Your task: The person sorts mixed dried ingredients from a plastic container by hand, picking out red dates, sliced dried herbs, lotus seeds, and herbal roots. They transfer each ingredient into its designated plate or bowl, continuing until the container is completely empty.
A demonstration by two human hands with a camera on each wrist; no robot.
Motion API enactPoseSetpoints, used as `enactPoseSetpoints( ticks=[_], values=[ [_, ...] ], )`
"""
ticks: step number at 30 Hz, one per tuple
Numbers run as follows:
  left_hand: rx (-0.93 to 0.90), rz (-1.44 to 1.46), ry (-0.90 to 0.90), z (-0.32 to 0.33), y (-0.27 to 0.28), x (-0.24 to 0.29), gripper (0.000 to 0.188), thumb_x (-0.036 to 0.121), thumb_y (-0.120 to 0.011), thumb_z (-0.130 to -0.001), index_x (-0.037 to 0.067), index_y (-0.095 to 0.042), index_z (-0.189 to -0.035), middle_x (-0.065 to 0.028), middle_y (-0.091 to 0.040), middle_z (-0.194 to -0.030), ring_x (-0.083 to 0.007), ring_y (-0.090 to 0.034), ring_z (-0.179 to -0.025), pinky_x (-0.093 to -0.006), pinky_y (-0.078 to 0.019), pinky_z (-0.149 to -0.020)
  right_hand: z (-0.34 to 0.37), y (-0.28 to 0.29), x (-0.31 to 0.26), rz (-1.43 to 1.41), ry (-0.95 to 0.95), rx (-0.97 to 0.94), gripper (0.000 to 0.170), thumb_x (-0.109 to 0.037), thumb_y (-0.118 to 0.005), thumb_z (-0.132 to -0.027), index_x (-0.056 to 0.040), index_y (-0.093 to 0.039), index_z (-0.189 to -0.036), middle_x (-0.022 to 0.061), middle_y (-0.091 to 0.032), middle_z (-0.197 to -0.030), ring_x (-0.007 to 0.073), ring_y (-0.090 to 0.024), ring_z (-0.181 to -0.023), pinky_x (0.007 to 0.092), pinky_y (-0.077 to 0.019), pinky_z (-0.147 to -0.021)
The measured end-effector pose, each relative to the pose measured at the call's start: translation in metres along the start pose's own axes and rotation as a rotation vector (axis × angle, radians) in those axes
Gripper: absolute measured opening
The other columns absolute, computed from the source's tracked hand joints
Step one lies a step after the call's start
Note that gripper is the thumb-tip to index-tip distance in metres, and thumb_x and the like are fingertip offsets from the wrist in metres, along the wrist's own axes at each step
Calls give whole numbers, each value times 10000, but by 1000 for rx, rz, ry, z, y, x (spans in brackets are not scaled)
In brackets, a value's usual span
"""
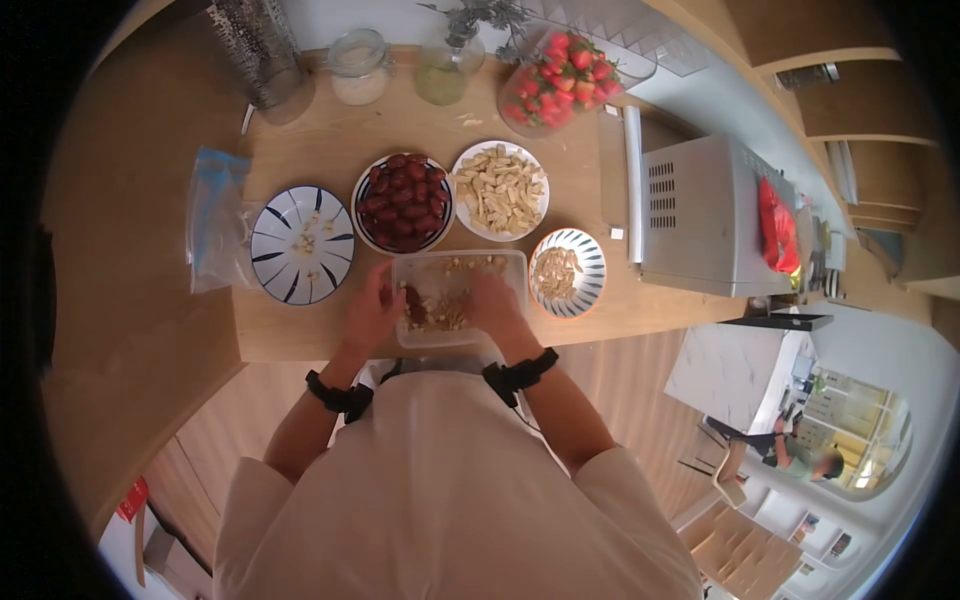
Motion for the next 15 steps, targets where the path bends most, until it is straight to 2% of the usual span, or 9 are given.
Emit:
enactPoseSetpoints(
  ticks=[2,3,5,6,9,12,14,15],
  values=[
    [13,9,-59,-1,-1,-3,613,289,-677,-898,169,-412,-1438,-72,-637,-854,-296,-665,-747,-428,-524,-666,-5,-12,-17,115,-65,-148,497,-315,-776,-763,-22,-564,-1104,204,-686,-922,410,-672,-875,479,-545,-742],
    [25,16,-55,-1,-2,-3,613,289,-677,-898,169,-412,-1438,-72,-637,-854,-296,-665,-747,-428,-524,-666,-10,-13,-25,124,-55,-150,497,-315,-776,-763,-22,-564,-1104,204,-686,-922,410,-672,-875,479,-545,-742],
    [-16,18,28,2,-1,-1,615,292,-672,-898,163,-407,-1437,-75,-642,-858,-300,-667,-756,-431,-525,-672,-13,-11,-41,74,-140,-291,521,-316,-767,-774,-1,-541,-1123,220,-687,-924,411,-678,-888,488,-547,-759],
    [-11,25,40,4,0,0,615,292,-672,-898,163,-407,-1437,-75,-642,-858,-300,-667,-756,-431,-525,-672,-14,-16,-40,79,-134,-304,521,-316,-767,-774,-1,-541,-1123,220,-687,-924,411,-678,-888,488,-547,-759],
    [1,82,-11,5,1,2,615,299,-669,-898,157,-406,-1436,-76,-644,-857,-303,-668,-763,-431,-525,-679,-15,-27,-35,164,-74,-325,484,-294,-753,-781,2,-549,-1107,219,-690,-925,407,-679,-893,498,-544,-770],
    [0,86,-25,3,3,4,613,298,-669,-898,154,-406,-1433,-73,-639,-846,-302,-663,-761,-426,-525,-680,-14,-14,-38,87,16,-271,405,-269,-741,-778,-4,-587,-1044,218,-690,-900,407,-677,-877,500,-542,-771],
    [-8,62,-27,4,4,8,583,237,-679,-907,136,-420,-1419,-69,-616,-831,-246,-644,-748,-382,-517,-674,-11,-16,-41,64,139,-351,265,-208,-705,-809,-21,-631,-981,182,-684,-904,407,-665,-899,503,-536,-781],
    [-6,57,-24,4,5,9,583,237,-679,-907,136,-420,-1419,-69,-616,-831,-246,-644,-748,-382,-517,-674,-11,-18,-42,59,142,-351,265,-208,-705,-809,-21,-631,-981,182,-684,-904,407,-665,-899,503,-536,-781]
  ],
)
Point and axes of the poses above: each hand's wrist, its own z-axis away from the middle knuckle, its own y-axis out of the back of the hand, x = y × z, the point moved 3 cm from there along -z, towards the middle knuckle
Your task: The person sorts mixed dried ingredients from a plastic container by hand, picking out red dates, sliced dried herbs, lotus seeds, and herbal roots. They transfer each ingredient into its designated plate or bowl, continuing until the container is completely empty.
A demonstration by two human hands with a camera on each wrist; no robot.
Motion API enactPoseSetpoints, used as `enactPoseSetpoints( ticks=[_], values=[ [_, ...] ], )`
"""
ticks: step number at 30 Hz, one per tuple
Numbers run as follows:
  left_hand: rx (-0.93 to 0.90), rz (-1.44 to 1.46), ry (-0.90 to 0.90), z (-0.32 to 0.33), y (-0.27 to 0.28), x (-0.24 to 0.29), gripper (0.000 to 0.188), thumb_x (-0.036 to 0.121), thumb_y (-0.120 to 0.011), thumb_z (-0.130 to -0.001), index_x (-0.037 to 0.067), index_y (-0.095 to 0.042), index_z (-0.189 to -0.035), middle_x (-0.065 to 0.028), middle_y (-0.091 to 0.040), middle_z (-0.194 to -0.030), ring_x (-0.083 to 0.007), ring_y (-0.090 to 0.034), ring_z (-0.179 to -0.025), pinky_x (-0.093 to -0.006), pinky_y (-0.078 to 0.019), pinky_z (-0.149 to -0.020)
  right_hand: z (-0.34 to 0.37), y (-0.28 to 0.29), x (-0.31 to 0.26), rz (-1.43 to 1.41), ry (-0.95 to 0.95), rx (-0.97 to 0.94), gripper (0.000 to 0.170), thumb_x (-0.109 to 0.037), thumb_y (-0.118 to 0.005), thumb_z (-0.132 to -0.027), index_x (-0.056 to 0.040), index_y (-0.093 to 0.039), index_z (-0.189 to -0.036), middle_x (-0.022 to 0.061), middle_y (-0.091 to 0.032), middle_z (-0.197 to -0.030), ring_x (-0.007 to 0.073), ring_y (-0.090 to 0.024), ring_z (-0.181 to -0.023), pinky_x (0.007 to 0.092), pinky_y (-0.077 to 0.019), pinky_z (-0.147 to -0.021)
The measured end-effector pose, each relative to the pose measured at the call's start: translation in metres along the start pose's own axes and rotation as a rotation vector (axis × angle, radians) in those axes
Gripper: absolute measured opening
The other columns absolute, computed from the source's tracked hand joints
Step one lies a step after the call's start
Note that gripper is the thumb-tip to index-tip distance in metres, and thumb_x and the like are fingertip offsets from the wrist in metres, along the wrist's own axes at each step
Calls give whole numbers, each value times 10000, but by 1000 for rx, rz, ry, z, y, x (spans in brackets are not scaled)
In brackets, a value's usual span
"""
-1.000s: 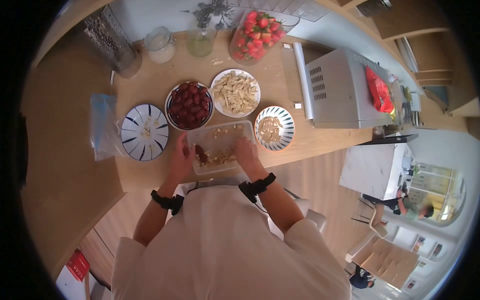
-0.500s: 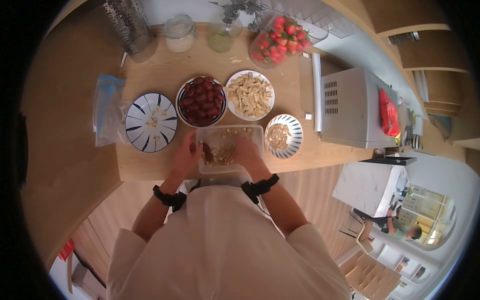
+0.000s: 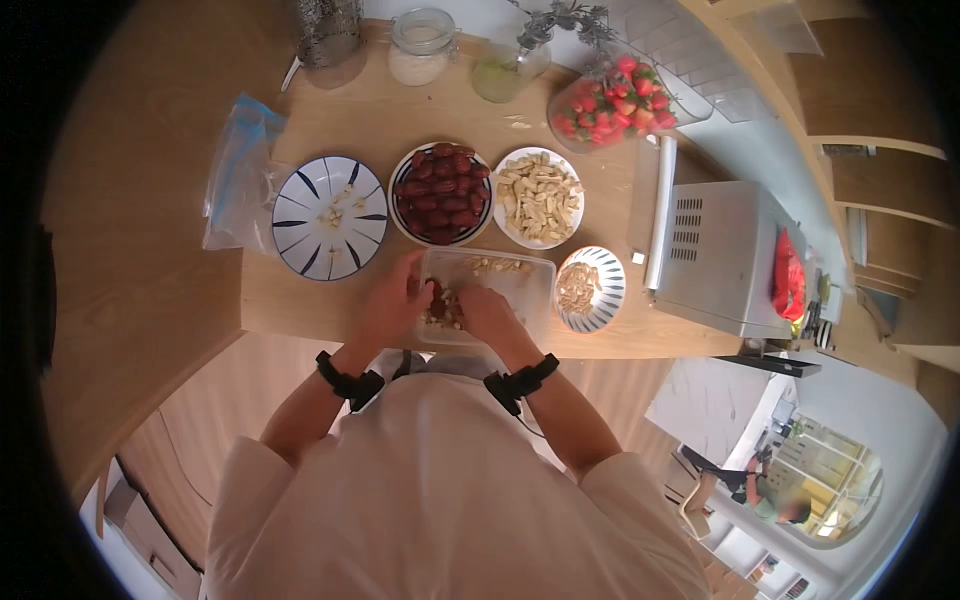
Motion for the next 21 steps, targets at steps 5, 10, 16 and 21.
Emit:
enactPoseSetpoints(
  ticks=[5,10,16,21],
  values=[
    [1,23,2,0,-4,-5,585,304,-666,-903,145,-432,-1415,-78,-631,-831,-297,-652,-756,-423,-522,-680,3,-5,3,-268,105,20,163,-144,-685,-821,-23,-677,-929,212,-689,-871,420,-653,-866,510,-520,-768],
    [9,53,-19,-1,-11,-13,583,282,-668,-905,142,-428,-1417,-81,-625,-840,-298,-645,-753,-422,-517,-682,13,7,13,-429,102,79,147,-111,-661,-843,-21,-701,-952,218,-688,-846,420,-655,-824,476,-524,-741],
    [-13,65,-25,-5,-9,-13,579,226,-664,-908,123,-421,-1423,-74,-590,-815,-252,-617,-737,-385,-503,-676,35,33,14,-789,-26,202,126,-87,-631,-926,5,-666,-1005,122,-663,-742,226,-648,-647,327,-520,-616],
    [-14,83,-75,-5,-12,-18,563,176,-654,-917,110,-419,-1424,-46,-570,-803,-180,-563,-703,-333,-481,-652,65,43,40,-1080,-152,281,126,-69,-590,-979,19,-634,-1058,31,-612,-754,83,-594,-638,253,-498,-557]
  ],
)
Point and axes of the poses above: each hand's wrist, its own z-axis away from the middle knuckle, its own y-axis out of the back of the hand, x = y × z, the point moved 3 cm from there along -z, towards the middle knuckle
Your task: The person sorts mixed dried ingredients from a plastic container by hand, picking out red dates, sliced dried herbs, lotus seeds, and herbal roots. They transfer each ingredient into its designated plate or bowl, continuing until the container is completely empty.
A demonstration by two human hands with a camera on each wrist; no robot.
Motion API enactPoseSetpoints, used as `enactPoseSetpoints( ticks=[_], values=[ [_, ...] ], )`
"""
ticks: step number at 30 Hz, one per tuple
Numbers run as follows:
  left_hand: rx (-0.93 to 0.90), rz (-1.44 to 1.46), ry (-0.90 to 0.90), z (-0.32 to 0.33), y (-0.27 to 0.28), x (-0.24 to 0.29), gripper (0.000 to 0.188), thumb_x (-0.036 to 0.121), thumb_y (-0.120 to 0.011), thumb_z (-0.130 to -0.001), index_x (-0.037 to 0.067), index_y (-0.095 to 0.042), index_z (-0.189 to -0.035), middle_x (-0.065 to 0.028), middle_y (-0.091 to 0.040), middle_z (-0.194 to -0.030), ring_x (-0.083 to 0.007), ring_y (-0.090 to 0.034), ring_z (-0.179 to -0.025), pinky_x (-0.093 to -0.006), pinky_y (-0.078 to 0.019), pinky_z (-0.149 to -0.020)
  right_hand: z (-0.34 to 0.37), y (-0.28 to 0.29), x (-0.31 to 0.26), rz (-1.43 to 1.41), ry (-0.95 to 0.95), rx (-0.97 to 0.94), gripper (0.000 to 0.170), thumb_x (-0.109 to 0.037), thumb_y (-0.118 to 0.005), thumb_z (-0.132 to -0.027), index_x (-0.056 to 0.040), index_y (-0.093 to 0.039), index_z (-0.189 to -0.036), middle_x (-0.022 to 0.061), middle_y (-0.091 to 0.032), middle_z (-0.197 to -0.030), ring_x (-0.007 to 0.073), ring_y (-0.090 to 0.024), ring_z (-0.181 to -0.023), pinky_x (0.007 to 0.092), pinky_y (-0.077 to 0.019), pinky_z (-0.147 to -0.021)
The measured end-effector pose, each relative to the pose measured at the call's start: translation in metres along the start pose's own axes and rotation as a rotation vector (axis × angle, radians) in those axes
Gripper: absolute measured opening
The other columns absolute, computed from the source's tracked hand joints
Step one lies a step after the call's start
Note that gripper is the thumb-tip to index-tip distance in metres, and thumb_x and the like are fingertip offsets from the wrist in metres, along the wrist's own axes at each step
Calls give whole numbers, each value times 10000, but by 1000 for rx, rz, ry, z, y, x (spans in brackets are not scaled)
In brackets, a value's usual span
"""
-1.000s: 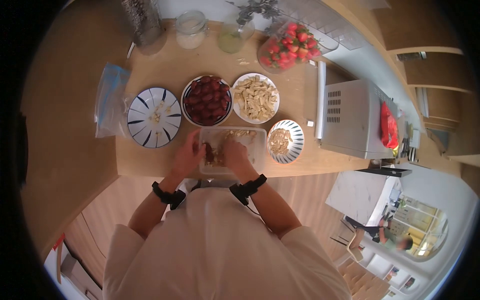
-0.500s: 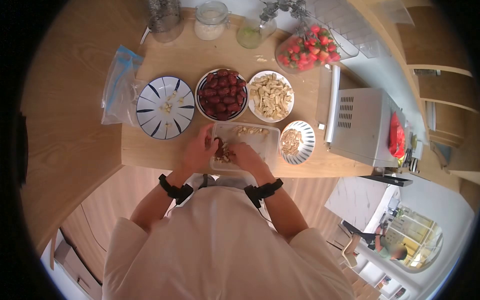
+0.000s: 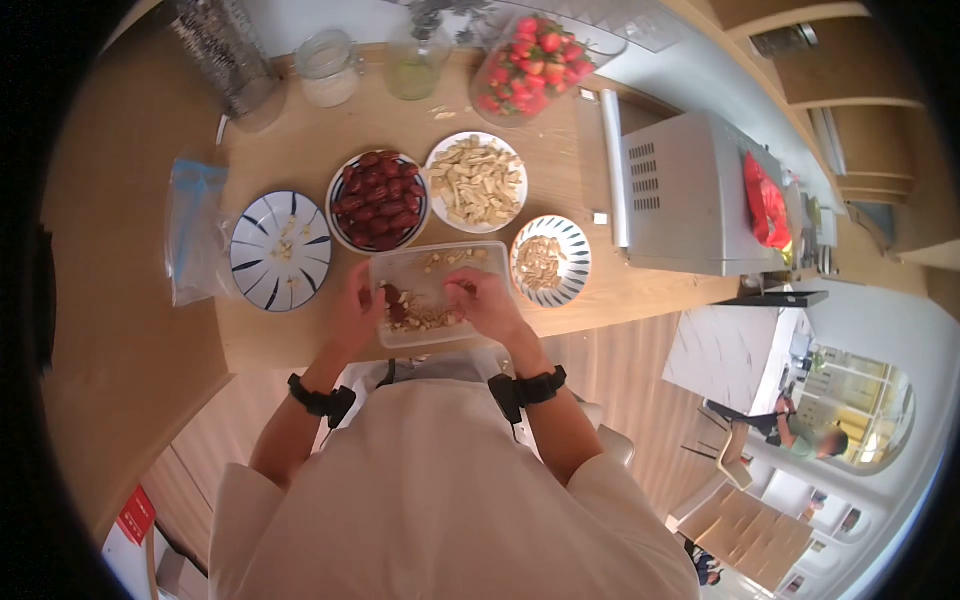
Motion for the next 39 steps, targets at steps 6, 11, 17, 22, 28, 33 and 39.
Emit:
enactPoseSetpoints(
  ticks=[6,11,17,22,28,33,39],
  values=[
    [27,-51,-22,0,2,4,544,165,-648,-923,103,-425,-1416,-22,-553,-767,-138,-527,-672,-304,-453,-618,17,95,21,199,137,454,127,-51,-635,-944,28,-653,-1042,107,-678,-753,132,-626,-628,272,-511,-576],
    [35,-86,25,2,7,11,546,184,-656,-918,97,-432,-1408,-19,-555,-748,-134,-528,-645,-307,-453,-596,9,129,41,389,65,470,135,-61,-633,-933,29,-666,-1028,171,-693,-771,206,-669,-663,313,-534,-616],
    [53,-129,27,1,6,6,549,191,-671,-903,101,-445,-1395,-32,-580,-755,-158,-580,-653,-331,-474,-592,-4,132,62,687,230,418,150,-71,-638,-895,0,-682,-1020,210,-700,-902,353,-693,-810,408,-551,-728],
    [80,-96,4,1,5,6,540,191,-671,-909,102,-448,-1392,-31,-571,-751,-156,-576,-658,-323,-482,-606,3,109,1,716,209,486,101,-76,-665,-870,-46,-676,-967,168,-678,-1007,352,-674,-791,438,-528,-683],
    [73,3,33,3,5,10,537,154,-666,-915,94,-441,-1399,-42,-570,-812,-147,-570,-698,-313,-484,-640,-8,27,-24,543,308,54,115,-65,-685,-846,-17,-646,-943,172,-659,-877,297,-672,-772,406,-512,-665],
    [57,-24,66,4,4,14,539,169,-671,-911,103,-446,-1397,-43,-559,-783,-162,-568,-684,-323,-480,-632,-33,-15,24,873,301,-177,501,-214,-758,-772,-112,-603,-1238,165,-658,-1170,376,-628,-1063,460,-510,-892],
    [65,-87,84,7,5,17,543,175,-675,-908,93,-449,-1395,-56,-573,-773,-195,-594,-683,-353,-488,-629,-40,-34,8,865,224,-363,620,-183,-775,-750,-158,-551,-1327,151,-642,-1215,364,-621,-1100,457,-512,-917]
  ],
)
Point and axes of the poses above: each hand's wrist, its own z-axis away from the middle knuckle, its own y-axis out of the back of the hand, x = y × z, the point moved 3 cm from there along -z, towards the middle knuckle
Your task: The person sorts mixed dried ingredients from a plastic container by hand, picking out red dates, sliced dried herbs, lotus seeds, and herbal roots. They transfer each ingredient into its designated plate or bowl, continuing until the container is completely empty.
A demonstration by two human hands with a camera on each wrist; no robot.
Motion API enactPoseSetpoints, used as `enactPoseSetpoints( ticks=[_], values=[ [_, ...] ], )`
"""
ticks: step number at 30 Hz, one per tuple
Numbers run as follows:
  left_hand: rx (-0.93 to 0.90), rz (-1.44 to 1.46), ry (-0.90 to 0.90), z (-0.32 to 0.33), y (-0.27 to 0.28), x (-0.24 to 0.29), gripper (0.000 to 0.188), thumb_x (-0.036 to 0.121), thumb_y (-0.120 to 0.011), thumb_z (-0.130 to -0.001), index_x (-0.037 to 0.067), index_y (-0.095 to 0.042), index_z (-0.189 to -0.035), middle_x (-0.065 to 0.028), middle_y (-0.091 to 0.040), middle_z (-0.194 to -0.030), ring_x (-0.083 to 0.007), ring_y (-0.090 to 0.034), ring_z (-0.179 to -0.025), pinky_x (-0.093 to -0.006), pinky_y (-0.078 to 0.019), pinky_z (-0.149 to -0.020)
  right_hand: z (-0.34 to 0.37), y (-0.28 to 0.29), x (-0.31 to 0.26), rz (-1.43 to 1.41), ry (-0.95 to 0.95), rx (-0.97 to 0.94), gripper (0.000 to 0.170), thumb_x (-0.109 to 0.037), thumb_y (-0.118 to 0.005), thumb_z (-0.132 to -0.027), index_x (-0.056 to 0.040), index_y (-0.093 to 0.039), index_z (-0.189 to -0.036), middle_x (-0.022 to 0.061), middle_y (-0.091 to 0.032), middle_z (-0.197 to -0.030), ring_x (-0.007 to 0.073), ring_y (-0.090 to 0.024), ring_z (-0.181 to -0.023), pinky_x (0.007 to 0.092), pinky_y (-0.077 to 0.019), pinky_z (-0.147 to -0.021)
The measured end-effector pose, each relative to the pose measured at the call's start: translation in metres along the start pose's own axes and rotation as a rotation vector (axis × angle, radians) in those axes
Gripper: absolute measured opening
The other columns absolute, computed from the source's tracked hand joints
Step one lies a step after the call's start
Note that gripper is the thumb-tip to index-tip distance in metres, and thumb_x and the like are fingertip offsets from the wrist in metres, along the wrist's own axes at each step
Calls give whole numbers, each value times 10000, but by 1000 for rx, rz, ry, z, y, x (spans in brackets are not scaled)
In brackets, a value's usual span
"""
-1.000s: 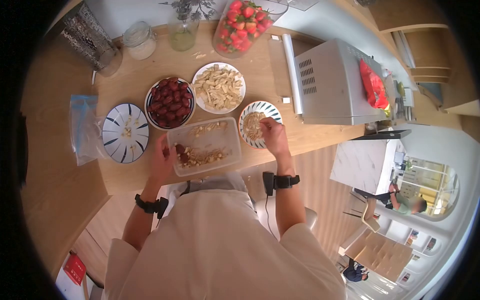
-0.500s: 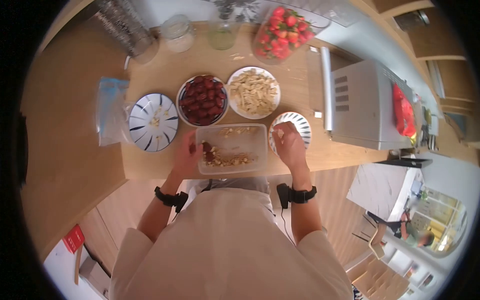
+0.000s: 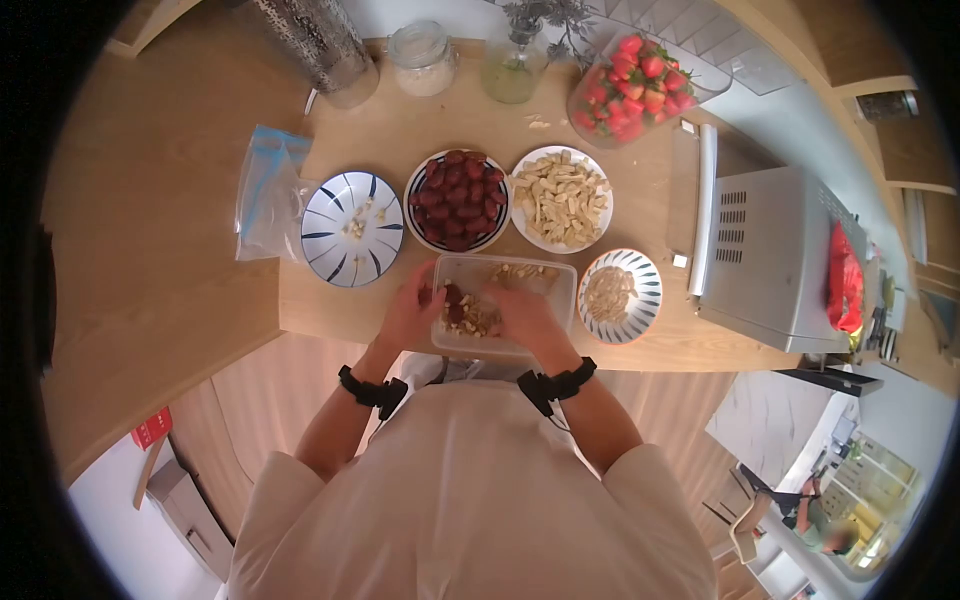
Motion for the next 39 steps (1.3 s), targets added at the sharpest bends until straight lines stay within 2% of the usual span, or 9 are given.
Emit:
enactPoseSetpoints(
  ticks=[4,6,9,16,18,21,25,30,39],
  values=[
    [3,-1,1,-2,-3,-3,526,172,-677,-906,85,-471,-1382,-62,-590,-766,-198,-605,-673,-356,-489,-623,-2,-11,-3,-36,60,54,576,-116,-763,-725,-150,-597,-1276,143,-675,-1087,356,-650,-1009,455,-532,-847],
    [27,-1,-31,-2,-1,2,501,117,-656,-911,66,-482,-1378,-36,-561,-701,-114,-517,-602,-292,-438,-567,-2,-15,-1,7,64,34,537,-102,-743,-733,-157,-612,-1251,143,-686,-1028,360,-661,-964,454,-537,-822],
    [37,-16,-29,-2,-3,-5,491,112,-648,-916,72,-483,-1376,-28,-551,-686,-100,-505,-602,-278,-429,-566,0,-23,7,2,65,27,486,-90,-720,-748,-163,-628,-1219,143,-692,-999,363,-665,-951,462,-535,-813],
    [-1,-72,-18,-3,3,13,463,101,-624,-934,74,-471,-1370,-37,-567,-674,-98,-480,-570,-283,-402,-536,8,-7,20,37,6,49,469,-100,-749,-724,-159,-674,-1183,142,-693,-1089,352,-656,-1018,469,-531,-850],
    [2,-187,25,-5,3,22,452,184,-615,-940,66,-471,-1353,-99,-567,-609,-254,-574,-540,-376,-434,-539,11,-7,27,4,-5,191,472,-75,-741,-728,-126,-668,-1191,143,-692,-1082,351,-657,-1007,468,-528,-855],
    [48,-236,75,-6,-2,23,409,208,-564,-972,67,-466,-1343,-118,-569,-583,-298,-572,-521,-402,-412,-521,12,-14,35,-36,41,262,514,-47,-740,-721,-106,-647,-1223,150,-690,-1055,367,-650,-1003,471,-524,-855],
    [113,-198,55,-5,-11,18,383,218,-533,-990,63,-469,-1334,-134,-598,-605,-318,-583,-530,-424,-412,-518,6,-19,28,-3,96,246,416,-14,-642,-778,-118,-619,-1180,141,-681,-994,361,-668,-923,470,-537,-765],
    [124,-204,83,-5,-12,20,353,197,-513,-997,61,-471,-1320,-160,-621,-629,-348,-603,-545,-447,-420,-523,-11,-20,2,-30,156,78,378,-79,-758,-722,-45,-619,-1072,187,-684,-990,389,-638,-1002,485,-515,-844],
    [142,-117,73,-3,-13,21,349,185,-510,-992,70,-467,-1319,-168,-665,-691,-375,-635,-606,-440,-468,-570,-18,-25,-1,-119,224,-101,342,-146,-754,-744,-45,-678,-1063,195,-691,-940,378,-654,-922,461,-515,-835]
  ],
)
Point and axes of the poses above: each hand's wrist, its own z-axis away from the middle knuckle, its own y-axis out of the back of the hand, x = y × z, the point moved 3 cm from there along -z, towards the middle knuckle
